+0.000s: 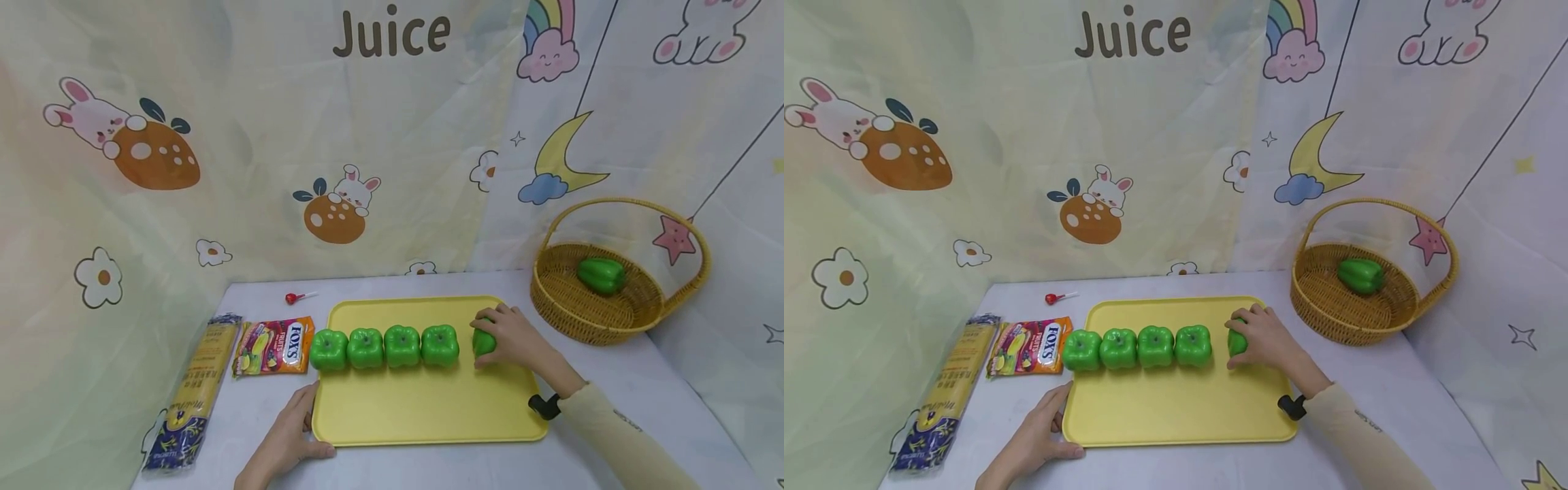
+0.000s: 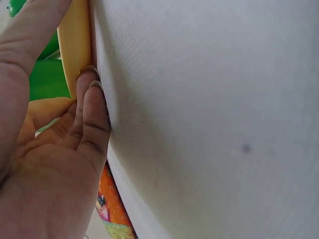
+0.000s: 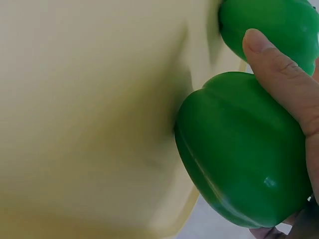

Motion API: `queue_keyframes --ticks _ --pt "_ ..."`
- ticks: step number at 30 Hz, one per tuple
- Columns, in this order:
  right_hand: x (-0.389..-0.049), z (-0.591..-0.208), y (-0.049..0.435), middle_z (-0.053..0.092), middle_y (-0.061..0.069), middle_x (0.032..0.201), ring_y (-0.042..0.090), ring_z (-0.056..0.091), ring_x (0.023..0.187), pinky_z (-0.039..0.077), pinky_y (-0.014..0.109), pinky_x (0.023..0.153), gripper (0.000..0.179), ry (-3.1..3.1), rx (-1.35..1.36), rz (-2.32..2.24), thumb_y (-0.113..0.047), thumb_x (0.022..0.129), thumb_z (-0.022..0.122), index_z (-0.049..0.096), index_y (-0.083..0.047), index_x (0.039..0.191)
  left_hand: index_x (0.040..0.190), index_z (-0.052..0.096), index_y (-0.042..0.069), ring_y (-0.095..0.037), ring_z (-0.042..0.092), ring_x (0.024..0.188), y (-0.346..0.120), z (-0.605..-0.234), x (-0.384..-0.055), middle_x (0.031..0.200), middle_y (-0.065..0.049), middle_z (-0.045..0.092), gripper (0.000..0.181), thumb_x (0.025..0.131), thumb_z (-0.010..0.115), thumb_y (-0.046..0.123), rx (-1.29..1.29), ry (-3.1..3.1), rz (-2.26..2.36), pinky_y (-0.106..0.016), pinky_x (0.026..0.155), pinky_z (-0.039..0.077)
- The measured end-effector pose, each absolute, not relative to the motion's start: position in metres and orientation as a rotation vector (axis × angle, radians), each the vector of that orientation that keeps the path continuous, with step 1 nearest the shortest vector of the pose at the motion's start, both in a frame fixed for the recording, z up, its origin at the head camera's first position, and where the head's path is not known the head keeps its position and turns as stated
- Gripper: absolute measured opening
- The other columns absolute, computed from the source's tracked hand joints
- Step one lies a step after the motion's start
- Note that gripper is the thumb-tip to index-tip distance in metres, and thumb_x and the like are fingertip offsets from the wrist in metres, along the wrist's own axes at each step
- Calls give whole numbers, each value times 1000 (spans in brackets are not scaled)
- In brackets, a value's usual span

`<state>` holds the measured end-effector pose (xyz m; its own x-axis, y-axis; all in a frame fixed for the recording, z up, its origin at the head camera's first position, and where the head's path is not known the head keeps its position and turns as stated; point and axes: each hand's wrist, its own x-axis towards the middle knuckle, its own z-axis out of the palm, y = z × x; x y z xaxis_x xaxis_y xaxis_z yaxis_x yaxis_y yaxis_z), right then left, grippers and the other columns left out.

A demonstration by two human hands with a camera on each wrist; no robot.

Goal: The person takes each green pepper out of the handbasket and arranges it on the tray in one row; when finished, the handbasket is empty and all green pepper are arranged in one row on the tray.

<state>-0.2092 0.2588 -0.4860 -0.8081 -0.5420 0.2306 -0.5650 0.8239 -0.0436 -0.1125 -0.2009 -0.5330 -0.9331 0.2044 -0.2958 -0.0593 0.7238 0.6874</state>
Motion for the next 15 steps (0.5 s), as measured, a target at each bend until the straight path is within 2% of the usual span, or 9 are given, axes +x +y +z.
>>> queue_keyframes --ticks 9,15 --pt "-207 -487 256 62 10 133 32 57 112 45 52 87 92 -2830 847 156 -64 60 87 63 -14 134 159 29 12 -10 48 84 -201 -531 -111 154 -8 41 127 55 94 47 121 2577 1058 -20 67 42" --pt "-204 -485 254 60 13 135 35 60 116 46 58 92 94 -2840 836 215 -60 60 89 61 -12 135 159 29 12 -10 48 85 -201 -532 -111 154 -7 41 127 54 94 47 117 2580 1054 -21 67 42"
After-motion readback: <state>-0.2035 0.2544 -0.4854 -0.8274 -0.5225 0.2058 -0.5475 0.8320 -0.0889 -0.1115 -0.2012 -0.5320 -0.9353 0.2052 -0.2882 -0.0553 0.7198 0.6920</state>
